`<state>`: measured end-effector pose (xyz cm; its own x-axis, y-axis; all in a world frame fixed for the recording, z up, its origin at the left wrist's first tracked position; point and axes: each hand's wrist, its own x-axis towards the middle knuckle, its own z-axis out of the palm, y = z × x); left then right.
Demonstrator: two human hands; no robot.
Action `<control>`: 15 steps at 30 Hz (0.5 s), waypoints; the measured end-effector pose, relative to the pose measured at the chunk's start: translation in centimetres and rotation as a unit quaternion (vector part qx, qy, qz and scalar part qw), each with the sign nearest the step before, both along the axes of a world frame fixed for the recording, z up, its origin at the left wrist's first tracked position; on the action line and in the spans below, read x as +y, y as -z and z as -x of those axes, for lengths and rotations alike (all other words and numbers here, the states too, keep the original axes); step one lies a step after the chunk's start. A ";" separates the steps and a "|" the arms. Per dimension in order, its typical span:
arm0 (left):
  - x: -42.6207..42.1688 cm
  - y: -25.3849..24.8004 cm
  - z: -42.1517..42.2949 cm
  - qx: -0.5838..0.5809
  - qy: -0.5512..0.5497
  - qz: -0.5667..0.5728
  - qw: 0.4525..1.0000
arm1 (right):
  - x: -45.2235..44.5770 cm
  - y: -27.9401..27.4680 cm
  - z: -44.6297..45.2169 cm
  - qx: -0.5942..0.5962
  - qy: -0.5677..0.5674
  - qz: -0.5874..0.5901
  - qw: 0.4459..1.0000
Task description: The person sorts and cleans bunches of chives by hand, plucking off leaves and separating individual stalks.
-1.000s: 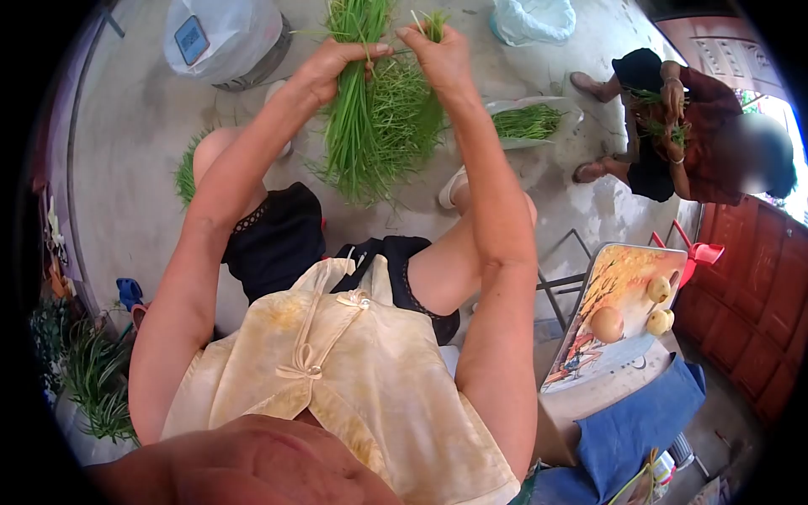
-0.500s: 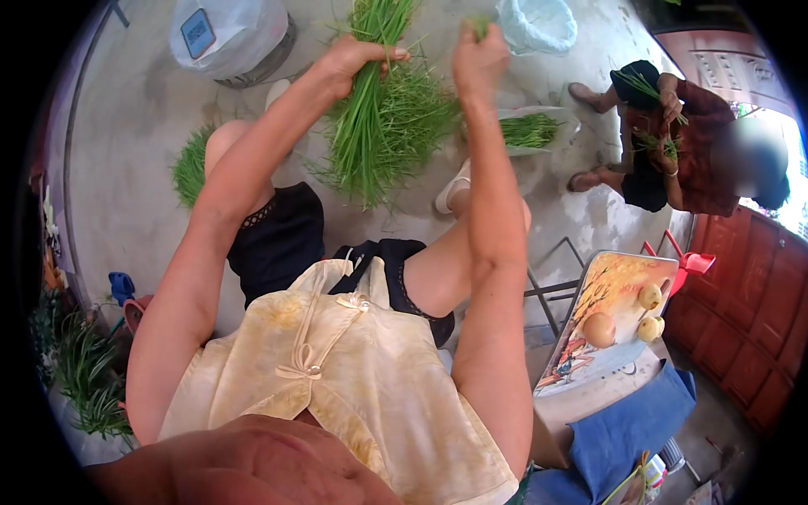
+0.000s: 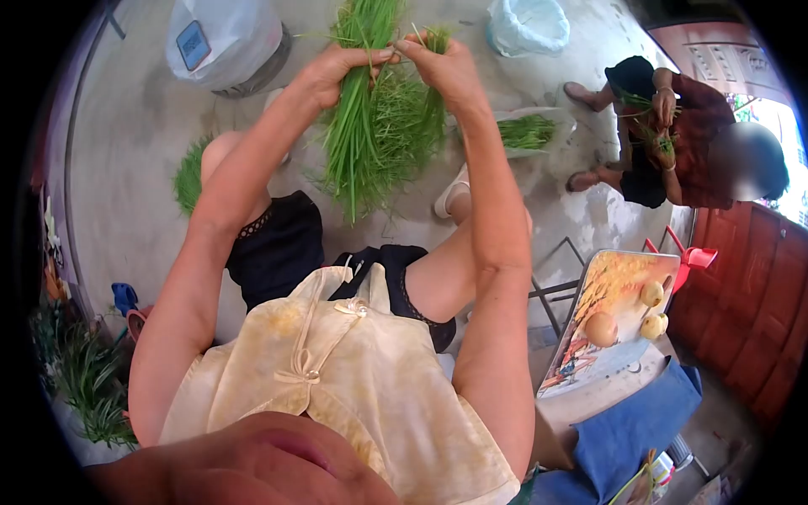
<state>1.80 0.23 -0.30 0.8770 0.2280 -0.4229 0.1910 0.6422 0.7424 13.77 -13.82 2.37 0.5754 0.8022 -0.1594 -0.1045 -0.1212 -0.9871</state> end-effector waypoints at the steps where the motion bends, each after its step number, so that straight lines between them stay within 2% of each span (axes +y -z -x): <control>1: 0.1 0.1 0.0 0.000 0.008 0.002 1.000 | 0.0 0.1 -0.2 -0.006 0.008 0.008 1.000; 4: 0.3 0.2 0.0 0.005 -0.026 -0.056 0.998 | 0.1 0.5 -0.6 -0.004 0.026 0.004 1.000; 7: -0.7 -0.8 0.2 -0.031 -0.063 -0.098 0.993 | 0.5 0.7 0.0 -0.054 0.040 0.031 0.997; 13: -0.4 -0.2 0.3 -0.011 -0.055 -0.186 0.981 | 0.1 1.7 -0.6 -0.239 0.011 0.027 0.971; 15: -0.4 -0.6 0.4 -0.010 -0.055 -0.198 0.979 | 0.0 1.8 -0.9 -0.300 0.051 0.034 0.952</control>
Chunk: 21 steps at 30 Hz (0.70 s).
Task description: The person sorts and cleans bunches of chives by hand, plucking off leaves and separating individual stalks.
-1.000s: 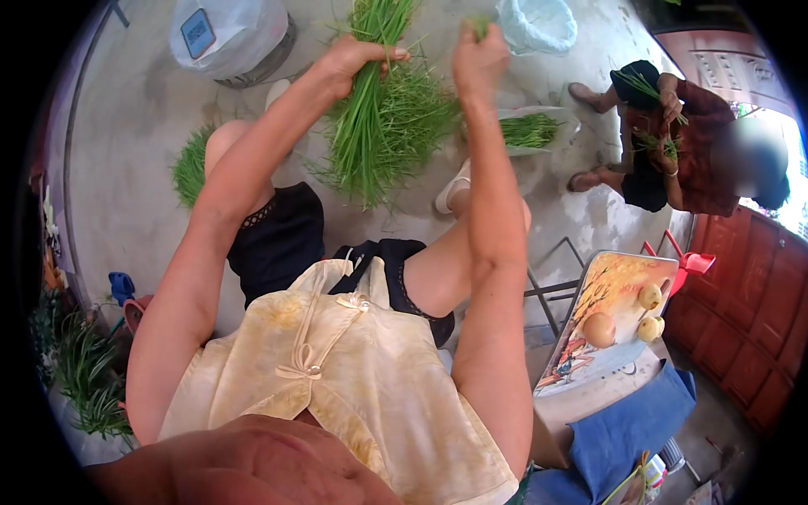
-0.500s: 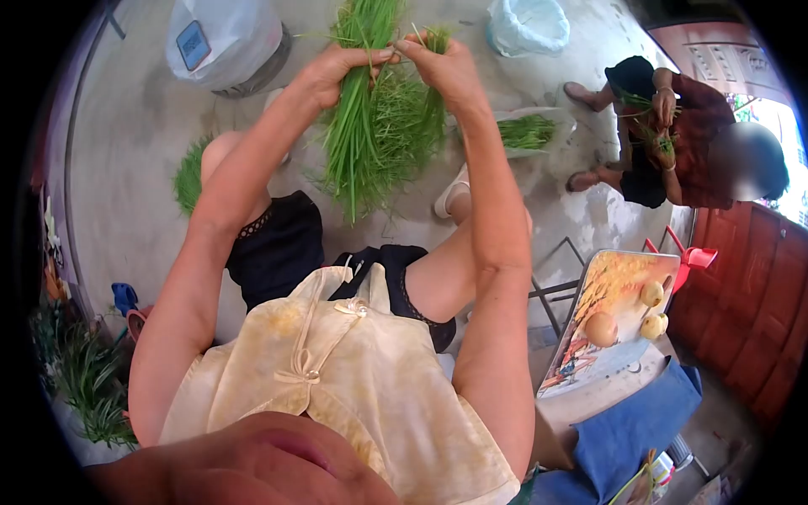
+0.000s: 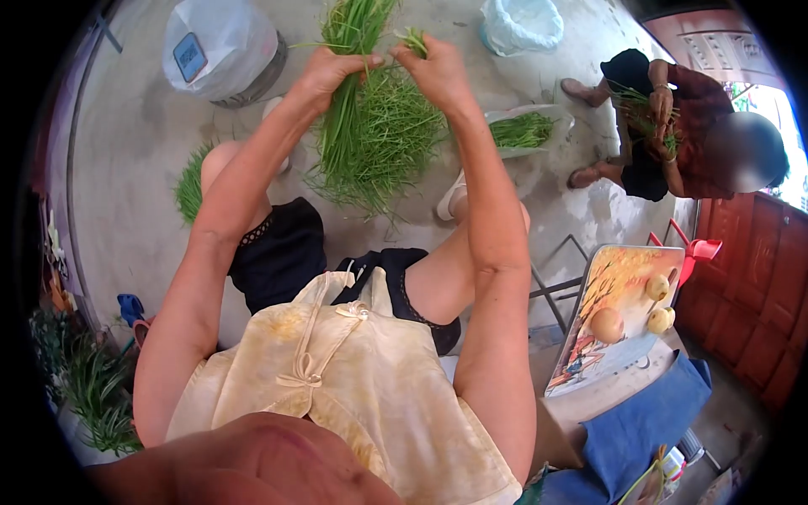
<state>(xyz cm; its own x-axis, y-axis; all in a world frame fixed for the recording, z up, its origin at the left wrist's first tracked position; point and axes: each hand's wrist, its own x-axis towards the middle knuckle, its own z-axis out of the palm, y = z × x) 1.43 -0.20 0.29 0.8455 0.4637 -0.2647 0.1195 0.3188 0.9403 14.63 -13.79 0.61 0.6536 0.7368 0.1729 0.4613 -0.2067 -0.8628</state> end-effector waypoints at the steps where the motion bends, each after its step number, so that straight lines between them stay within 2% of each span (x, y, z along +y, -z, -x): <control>1: 0.0 -0.2 0.1 0.000 -0.001 -0.006 1.000 | 0.0 0.0 -0.1 -0.033 0.019 0.000 0.999; 4: 0.0 -0.8 0.6 0.006 -0.006 0.023 1.000 | -0.6 -1.1 -1.3 -0.077 0.114 -0.018 0.990; 7: 0.4 -0.3 0.5 0.000 -0.007 0.049 0.999 | -0.8 -1.8 -1.0 -0.044 0.062 0.133 0.988; 10: 0.6 0.0 0.5 0.020 0.010 0.057 0.998 | -0.1 -0.7 0.3 0.110 0.036 0.016 0.993; 13: 0.3 -0.4 0.3 0.013 0.040 0.056 0.998 | 0.0 -1.2 1.9 0.256 -0.013 -0.064 0.964; 16: -0.6 -1.0 0.2 -0.043 0.040 0.080 0.995 | 0.0 -1.1 1.8 0.276 -0.029 -0.082 0.957; 21: -0.5 -1.3 0.0 -0.041 0.055 0.083 0.994 | -0.4 -1.9 1.7 0.357 -0.045 -0.098 0.928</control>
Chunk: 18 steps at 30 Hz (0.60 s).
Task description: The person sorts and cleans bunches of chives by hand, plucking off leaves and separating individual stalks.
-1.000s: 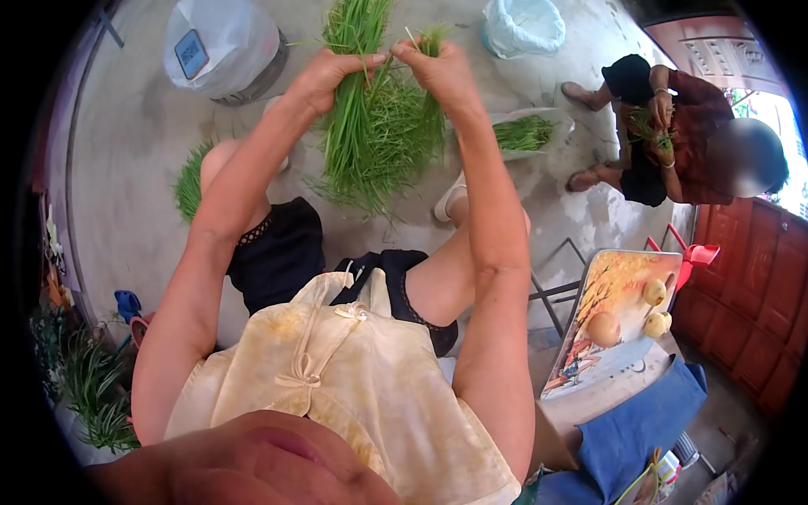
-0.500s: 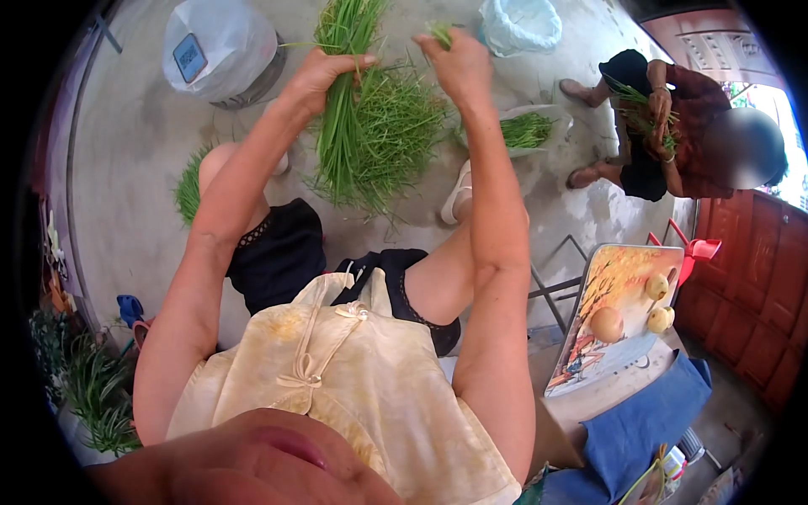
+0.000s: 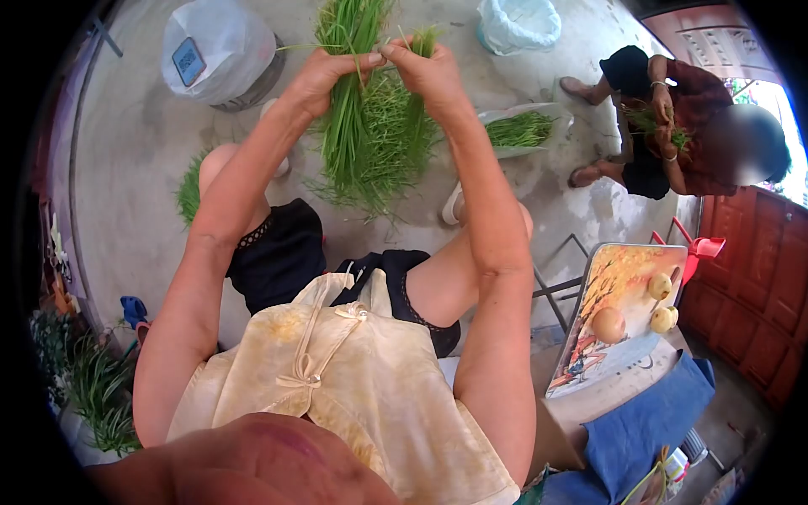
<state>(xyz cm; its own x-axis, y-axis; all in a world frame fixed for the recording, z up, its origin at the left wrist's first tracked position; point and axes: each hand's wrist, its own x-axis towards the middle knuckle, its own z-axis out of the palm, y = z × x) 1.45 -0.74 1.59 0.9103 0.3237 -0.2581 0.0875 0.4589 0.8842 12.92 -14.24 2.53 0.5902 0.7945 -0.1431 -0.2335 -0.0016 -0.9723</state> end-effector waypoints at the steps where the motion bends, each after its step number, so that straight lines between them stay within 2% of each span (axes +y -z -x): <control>1: 0.0 0.0 0.0 0.001 0.006 0.005 1.000 | -0.2 -0.1 0.0 0.013 -0.003 -0.007 1.000; 7: 0.0 -1.1 0.4 -0.034 0.048 0.048 0.997 | -0.8 -1.0 0.0 0.024 -0.037 -0.050 0.998; 10: -0.2 -1.3 0.6 -0.034 0.042 0.045 0.998 | -1.2 -0.4 -1.0 0.015 0.014 -0.064 0.998; 13: -0.1 -1.4 0.6 -0.031 0.030 0.062 0.997 | -1.3 0.6 -2.0 -0.233 0.065 0.094 0.966; 16: -0.1 -1.4 0.5 -0.033 0.012 0.078 0.996 | -1.8 1.6 -2.0 -0.373 0.017 0.082 0.924; 18: 0.0 -0.7 0.3 -0.008 0.010 0.044 0.999 | -1.9 0.8 -1.4 -0.307 0.033 0.047 0.950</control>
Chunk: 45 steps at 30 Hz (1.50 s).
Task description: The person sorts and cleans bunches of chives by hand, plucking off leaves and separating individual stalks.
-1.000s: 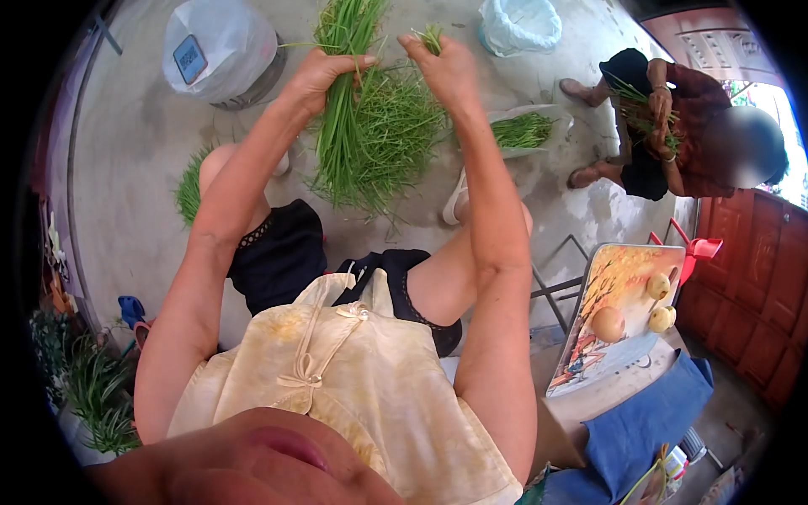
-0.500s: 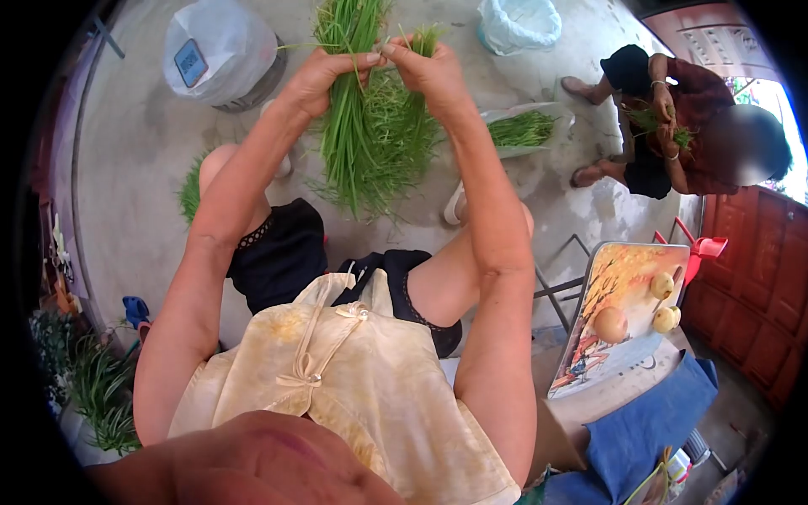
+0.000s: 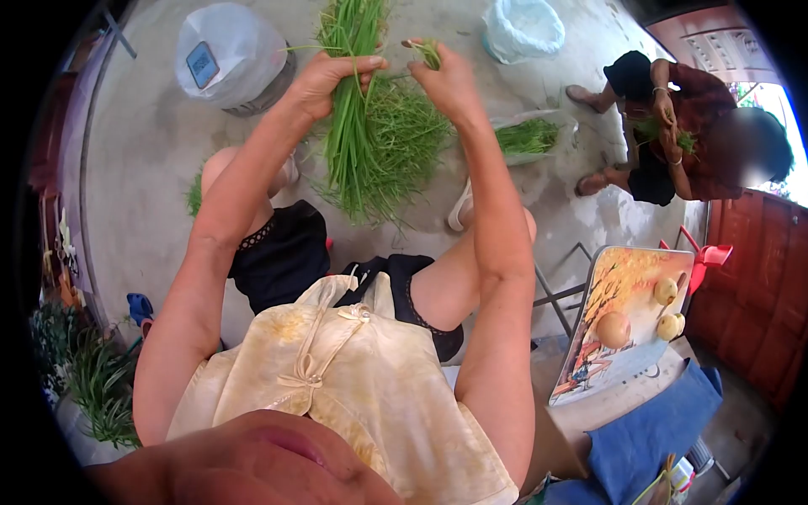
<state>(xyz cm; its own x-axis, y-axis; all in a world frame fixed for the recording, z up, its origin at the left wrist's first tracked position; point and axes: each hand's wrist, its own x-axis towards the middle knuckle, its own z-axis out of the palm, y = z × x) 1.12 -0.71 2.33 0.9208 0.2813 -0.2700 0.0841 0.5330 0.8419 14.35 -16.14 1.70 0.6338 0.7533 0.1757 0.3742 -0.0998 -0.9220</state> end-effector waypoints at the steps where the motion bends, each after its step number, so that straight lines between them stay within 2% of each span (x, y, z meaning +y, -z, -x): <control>1: 0.1 0.3 -0.1 0.012 -0.001 -0.018 1.000 | 0.1 -0.6 0.5 0.034 0.003 -0.022 0.999; 4: -0.2 0.4 -0.1 0.029 0.005 -0.032 0.999 | 0.5 -1.5 1.1 0.183 0.006 0.019 0.983; 8: -1.5 -0.5 0.2 0.007 0.026 -0.018 0.999 | 0.3 -2.0 1.0 0.238 0.010 -0.064 0.969; 11: -0.8 1.0 0.3 0.022 0.075 -0.004 0.997 | -0.9 -1.6 -2.4 0.404 -0.029 -0.210 0.890; 15: -0.6 3.4 0.2 0.018 0.095 -0.011 0.995 | -2.0 -2.0 -3.3 0.458 -0.022 -0.246 0.854; 16: -0.6 3.6 0.0 0.021 0.097 -0.022 0.995 | -2.1 -2.0 -3.3 0.442 -0.037 -0.250 0.861; 19: -1.1 3.1 0.1 0.043 0.100 -0.055 0.992 | -1.9 -2.4 -2.2 0.336 0.018 -0.207 0.919; 25: -2.2 3.5 -0.3 0.059 0.098 -0.092 0.989 | -1.4 -1.7 -2.0 0.249 0.094 -0.169 0.949; 28: -1.9 4.1 -0.6 0.091 0.080 -0.085 0.989 | -2.6 -2.8 -2.8 0.210 0.172 -0.214 0.938; 32: 0.6 6.7 -0.4 0.148 0.020 -0.028 0.988 | -5.1 -3.1 -6.3 0.178 0.336 -0.199 0.903; 36: 3.4 7.6 1.1 0.183 -0.063 0.026 0.981 | -7.0 -2.7 -7.7 0.168 0.361 -0.254 0.881; 38: 4.5 7.6 1.5 0.189 -0.101 0.035 0.976 | -7.7 -2.2 -8.9 0.169 0.373 -0.227 0.884; 39: 4.7 7.1 1.7 0.178 -0.080 0.047 0.980 | -7.4 -1.9 -9.2 0.171 0.375 -0.214 0.885; 40: 4.5 6.3 1.6 0.168 -0.059 0.059 0.982 | -6.8 -3.1 -7.9 0.186 0.361 -0.196 0.893; 43: 3.0 4.1 0.8 0.146 -0.017 0.067 0.987 | -6.2 -2.1 -7.0 0.295 0.074 -0.231 0.924; 45: 1.9 3.6 0.2 0.113 -0.002 0.067 0.991 | -4.6 -1.6 -5.3 0.319 0.061 -0.192 0.926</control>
<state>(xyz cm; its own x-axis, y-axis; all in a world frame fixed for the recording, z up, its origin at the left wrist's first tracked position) 0.92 1.19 -1.30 0.8309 0.2327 -0.5055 0.2604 0.6402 0.7227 19.69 -20.77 3.26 0.7773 0.6286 -0.0239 -0.2515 0.2757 -0.9277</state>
